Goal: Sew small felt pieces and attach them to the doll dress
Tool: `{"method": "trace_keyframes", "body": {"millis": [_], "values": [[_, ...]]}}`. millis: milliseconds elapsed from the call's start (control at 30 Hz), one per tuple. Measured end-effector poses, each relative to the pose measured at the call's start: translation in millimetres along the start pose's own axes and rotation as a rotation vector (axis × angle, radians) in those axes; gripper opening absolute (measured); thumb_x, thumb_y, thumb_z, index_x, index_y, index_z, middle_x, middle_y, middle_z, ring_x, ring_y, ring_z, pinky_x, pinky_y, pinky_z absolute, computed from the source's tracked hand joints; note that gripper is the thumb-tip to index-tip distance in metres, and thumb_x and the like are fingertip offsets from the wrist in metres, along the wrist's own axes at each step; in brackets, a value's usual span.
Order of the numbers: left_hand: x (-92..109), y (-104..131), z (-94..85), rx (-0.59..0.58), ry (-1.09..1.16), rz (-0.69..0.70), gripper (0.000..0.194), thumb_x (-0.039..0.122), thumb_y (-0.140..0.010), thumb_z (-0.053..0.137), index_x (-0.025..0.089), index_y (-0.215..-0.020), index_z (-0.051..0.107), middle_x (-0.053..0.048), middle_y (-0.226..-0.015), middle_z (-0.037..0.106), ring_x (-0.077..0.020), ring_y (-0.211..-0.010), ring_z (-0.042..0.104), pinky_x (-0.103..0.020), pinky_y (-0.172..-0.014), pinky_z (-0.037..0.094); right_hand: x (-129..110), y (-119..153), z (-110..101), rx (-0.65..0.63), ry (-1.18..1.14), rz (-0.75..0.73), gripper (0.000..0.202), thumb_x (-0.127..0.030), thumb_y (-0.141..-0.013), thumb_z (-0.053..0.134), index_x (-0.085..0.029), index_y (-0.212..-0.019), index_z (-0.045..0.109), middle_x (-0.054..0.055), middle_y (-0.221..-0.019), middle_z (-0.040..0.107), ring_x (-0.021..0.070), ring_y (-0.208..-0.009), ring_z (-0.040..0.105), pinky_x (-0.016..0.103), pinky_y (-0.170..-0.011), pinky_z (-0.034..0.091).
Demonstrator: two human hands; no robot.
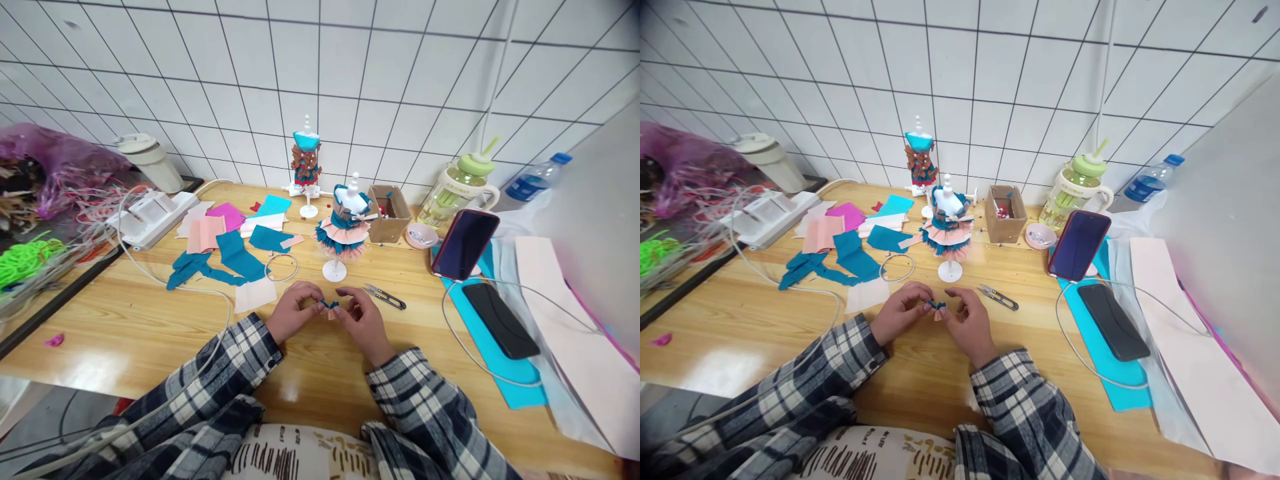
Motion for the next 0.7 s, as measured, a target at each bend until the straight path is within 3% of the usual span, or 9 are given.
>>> {"method": "trace_keyframes", "body": {"millis": [133, 267, 400, 600, 700], "values": [[3, 1, 4.6, -0.062, -0.079, 0.022, 0.015, 0.03, -0.079, 0.06, 0.018, -0.072, 0.063, -0.005, -0.087, 0.065, -0.0189, -0.087, 0.057, -0.033, -0.084, 0.04, -2, 0, 1, -0.016, 0.076, -0.057, 0.019, -0.028, -0.075, 0.062, -0.02, -0.091, 0.066, 0.003, -0.083, 0.062, 0.0137, -0.067, 0.049, 0.026, -0.059, 0.043], [4, 2, 7.4, -0.075, -0.152, 0.035, 0.015, 0.031, -0.079, 0.061, 0.018, -0.071, 0.063, -0.004, -0.089, 0.066, -0.0188, -0.089, 0.057, -0.033, -0.085, 0.039, -11, 2, 2, -0.014, 0.128, -0.173, 0.021, -0.027, -0.074, 0.064, -0.021, -0.094, 0.065, 0.006, -0.097, 0.062, 0.0184, -0.085, 0.055, 0.031, -0.074, 0.046], [5, 3, 8.5, -0.061, -0.2, 0.058, 0.017, 0.035, -0.079, 0.062, 0.019, -0.074, 0.063, -0.004, -0.09, 0.066, -0.0187, -0.089, 0.057, -0.033, -0.085, 0.038, -16, 2, 2, 0.005, 0.186, -0.22, 0.01, -0.023, -0.073, 0.064, -0.021, -0.082, 0.067, 0.007, -0.1, 0.062, 0.0213, -0.097, 0.055, 0.037, -0.087, 0.044], [6, 4, 9.8, -0.074, -0.184, 0.084, 0.015, 0.034, -0.08, 0.062, 0.02, -0.076, 0.065, -0.004, -0.089, 0.065, -0.0185, -0.088, 0.056, -0.033, -0.084, 0.038, -6, 0, 2, 0.027, 0.096, -0.106, 0.003, -0.021, -0.072, 0.06, -0.02, -0.074, 0.061, 0.006, -0.096, 0.064, 0.0155, -0.074, 0.055, 0.029, -0.066, 0.046], [7, 4, 8.9, -0.064, -0.148, 0.091, 0.015, 0.034, -0.08, 0.061, 0.019, -0.075, 0.064, -0.005, -0.089, 0.065, -0.0189, -0.088, 0.056, -0.034, -0.084, 0.039, 3, 0, 5, -0.037, -0.011, 0.009, 0.013, -0.027, -0.076, 0.059, -0.02, -0.087, 0.061, 0.005, -0.095, 0.065, 0.0123, -0.063, 0.052, 0.026, -0.056, 0.044]]}}
Point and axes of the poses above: each hand's wrist, its own y-axis away from the middle knuckle, its own z-axis out of the palm, x = y × z, the point moved 7 cm from there along -y, towards the middle knuckle
